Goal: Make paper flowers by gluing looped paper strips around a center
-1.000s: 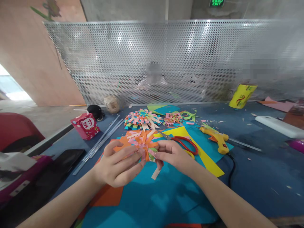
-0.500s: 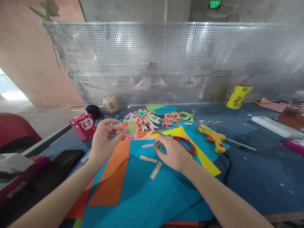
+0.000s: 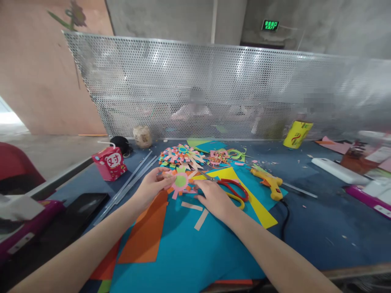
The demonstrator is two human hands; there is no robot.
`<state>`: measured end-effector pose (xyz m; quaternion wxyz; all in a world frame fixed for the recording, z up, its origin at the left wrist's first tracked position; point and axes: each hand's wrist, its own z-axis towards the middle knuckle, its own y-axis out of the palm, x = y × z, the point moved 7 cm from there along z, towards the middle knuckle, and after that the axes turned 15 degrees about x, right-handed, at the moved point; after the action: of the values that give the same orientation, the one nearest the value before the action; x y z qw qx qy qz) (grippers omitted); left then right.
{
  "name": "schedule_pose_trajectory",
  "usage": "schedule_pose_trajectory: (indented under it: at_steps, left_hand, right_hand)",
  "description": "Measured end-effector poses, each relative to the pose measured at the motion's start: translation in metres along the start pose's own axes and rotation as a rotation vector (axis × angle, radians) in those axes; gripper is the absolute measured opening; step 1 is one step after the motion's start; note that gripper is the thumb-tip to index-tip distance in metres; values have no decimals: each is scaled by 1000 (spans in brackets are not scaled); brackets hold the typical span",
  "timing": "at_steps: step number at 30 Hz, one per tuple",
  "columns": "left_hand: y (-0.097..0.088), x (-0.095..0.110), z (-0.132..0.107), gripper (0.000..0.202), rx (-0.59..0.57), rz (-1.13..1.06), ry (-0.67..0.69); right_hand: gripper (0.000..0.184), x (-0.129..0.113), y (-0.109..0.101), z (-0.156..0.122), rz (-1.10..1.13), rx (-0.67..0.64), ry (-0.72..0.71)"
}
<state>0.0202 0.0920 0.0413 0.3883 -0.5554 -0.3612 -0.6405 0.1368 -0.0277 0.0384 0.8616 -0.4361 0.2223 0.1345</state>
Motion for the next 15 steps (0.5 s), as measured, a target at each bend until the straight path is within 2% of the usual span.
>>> schedule_pose_trajectory:
  at_steps: [4, 9, 15]
  left_hand:
    - [-1, 6, 2, 33, -42, 87, 97]
    - [-6, 9, 4, 22, -29, 250, 179]
    - [-8, 10, 1, 25, -19, 505, 280]
  right_hand:
    - [40, -1, 2, 5, 38, 17, 42]
    - [32, 0, 2, 12, 69, 17, 116]
    - [31, 5, 8, 13, 77, 0, 156]
